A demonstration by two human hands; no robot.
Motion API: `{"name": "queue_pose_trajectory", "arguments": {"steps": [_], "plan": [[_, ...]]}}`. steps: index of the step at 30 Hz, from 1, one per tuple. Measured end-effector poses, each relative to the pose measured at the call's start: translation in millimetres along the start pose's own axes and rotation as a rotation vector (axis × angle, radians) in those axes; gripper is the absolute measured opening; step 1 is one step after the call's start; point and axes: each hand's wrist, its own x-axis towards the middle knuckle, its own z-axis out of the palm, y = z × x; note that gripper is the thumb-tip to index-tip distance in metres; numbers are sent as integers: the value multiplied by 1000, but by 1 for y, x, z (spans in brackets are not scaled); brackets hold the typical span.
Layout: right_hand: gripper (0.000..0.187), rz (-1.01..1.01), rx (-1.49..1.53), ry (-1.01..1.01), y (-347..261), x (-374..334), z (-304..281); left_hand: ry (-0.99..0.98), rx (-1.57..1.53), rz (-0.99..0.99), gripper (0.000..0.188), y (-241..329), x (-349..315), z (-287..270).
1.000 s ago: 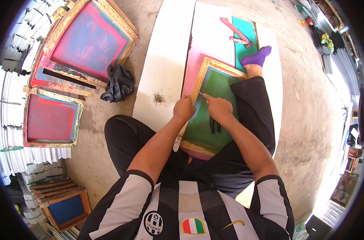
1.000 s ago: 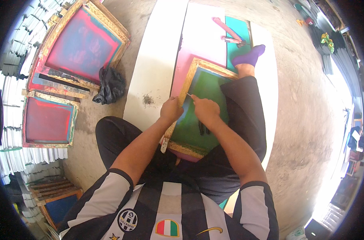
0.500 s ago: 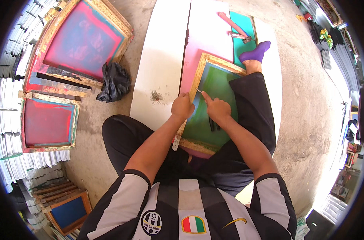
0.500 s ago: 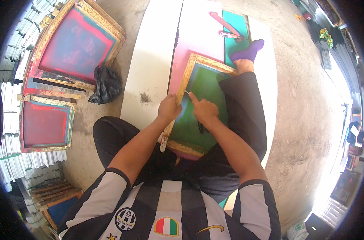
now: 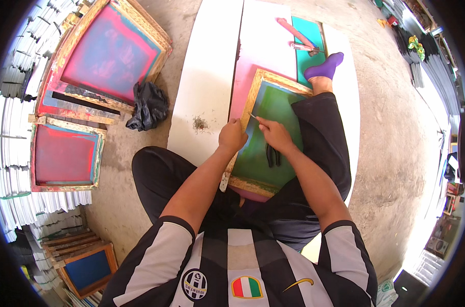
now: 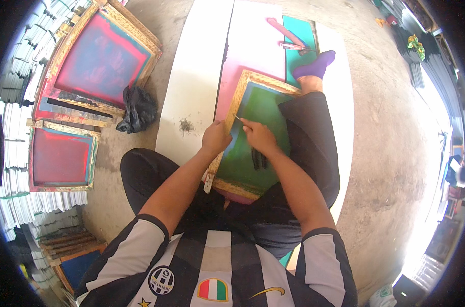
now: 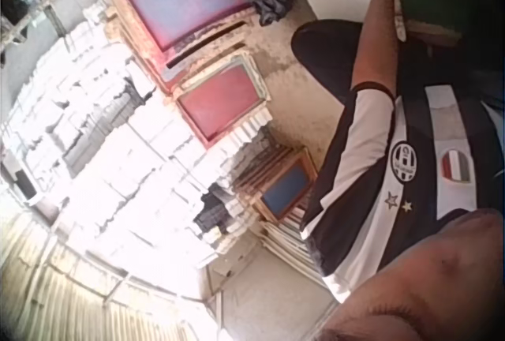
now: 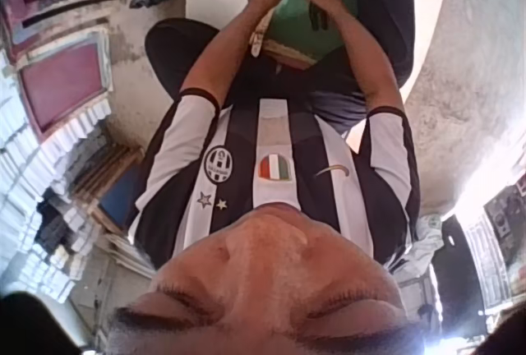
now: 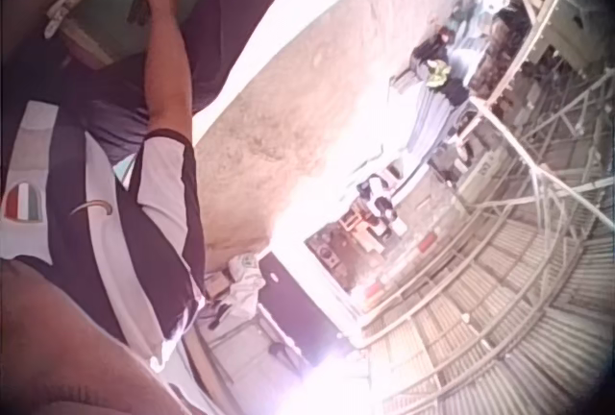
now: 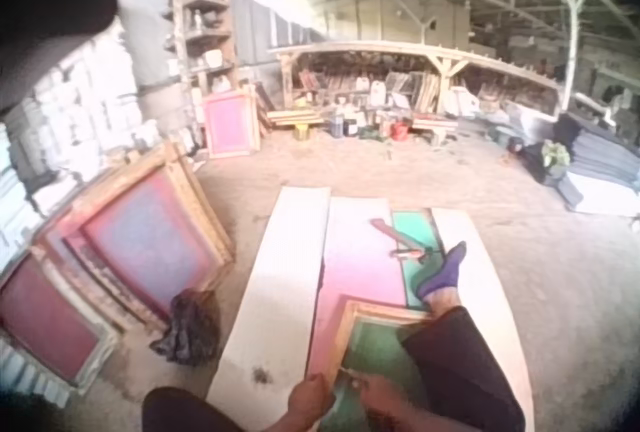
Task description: The person uses a small metal tool to scrape or pry along the inner edge of a green screen frame resting on a pink surface. The hands work continuously along the frame's perimeter, removing material or adjusting the edge.
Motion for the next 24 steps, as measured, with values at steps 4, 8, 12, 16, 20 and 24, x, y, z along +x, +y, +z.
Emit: {"name": "queue_pose_trajectory", "arguments": {"steps": [4, 8, 12, 16, 20, 24], "plan": [[46, 438, 593, -343, -27, 16, -25, -4, 3, -37, 33, -11, -1, 1], [45, 726, 789, -416, -36, 20, -42, 0, 5, -30, 35, -9, 0, 2], [44, 606, 682, -337, -34, 13, -35, 21, -7, -15, 35, -12, 1, 5], [44, 82, 131, -67, -15, -8, -18, 1, -33, -5, 43, -14, 1, 4], [43, 155, -171, -115, -60, -27, -32, 19, -72, -42, 54, -16, -10, 0], [40, 155, -266, -68, -74, -35, -32, 36, -75, -61, 59, -10, -16, 0]]}}
